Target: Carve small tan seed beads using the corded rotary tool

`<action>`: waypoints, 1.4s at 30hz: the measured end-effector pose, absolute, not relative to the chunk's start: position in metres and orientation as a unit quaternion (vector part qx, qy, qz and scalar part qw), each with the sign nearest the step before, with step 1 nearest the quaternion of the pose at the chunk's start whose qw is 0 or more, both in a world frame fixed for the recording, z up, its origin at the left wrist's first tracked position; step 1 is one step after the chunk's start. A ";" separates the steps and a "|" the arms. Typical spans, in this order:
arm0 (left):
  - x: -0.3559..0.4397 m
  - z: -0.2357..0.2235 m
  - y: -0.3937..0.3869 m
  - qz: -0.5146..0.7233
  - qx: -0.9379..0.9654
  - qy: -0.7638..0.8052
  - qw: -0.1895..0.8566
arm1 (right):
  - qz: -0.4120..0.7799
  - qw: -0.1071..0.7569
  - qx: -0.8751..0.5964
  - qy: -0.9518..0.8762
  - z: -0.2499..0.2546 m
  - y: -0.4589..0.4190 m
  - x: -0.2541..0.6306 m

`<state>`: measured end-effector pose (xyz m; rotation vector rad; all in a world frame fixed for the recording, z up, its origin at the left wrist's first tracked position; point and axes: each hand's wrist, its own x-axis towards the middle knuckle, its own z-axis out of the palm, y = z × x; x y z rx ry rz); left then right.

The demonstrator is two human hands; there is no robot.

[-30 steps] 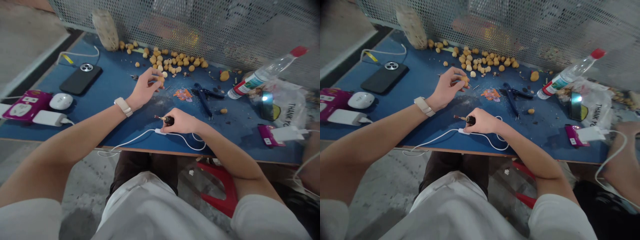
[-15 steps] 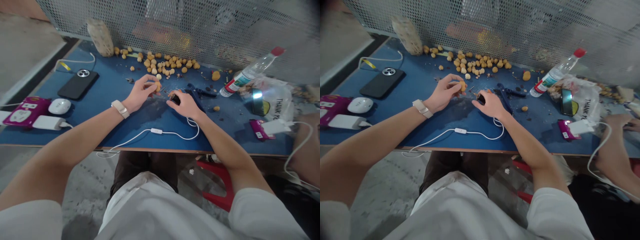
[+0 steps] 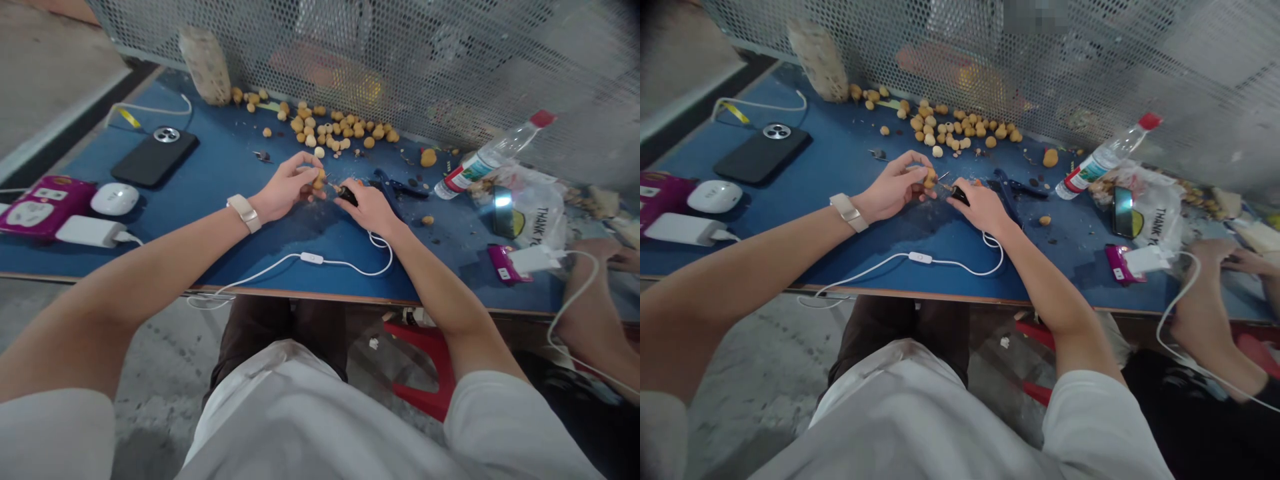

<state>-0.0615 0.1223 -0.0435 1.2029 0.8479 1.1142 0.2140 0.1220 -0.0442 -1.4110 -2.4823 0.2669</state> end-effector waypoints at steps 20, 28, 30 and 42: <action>-0.059 -0.040 0.119 0.455 0.490 0.371 0.644 | 0.096 0.153 -0.498 -0.849 -0.047 0.123 0.208; -0.056 -0.037 0.115 0.448 0.512 0.391 0.620 | 0.088 0.216 -0.461 -0.856 -0.058 0.128 0.211; -0.058 -0.036 0.115 0.442 0.534 0.414 0.590 | 0.091 0.229 -0.457 -0.855 -0.061 0.131 0.215; -0.079 -0.049 0.133 0.415 0.663 0.459 0.422 | 0.090 0.221 -0.455 -0.858 -0.054 0.131 0.222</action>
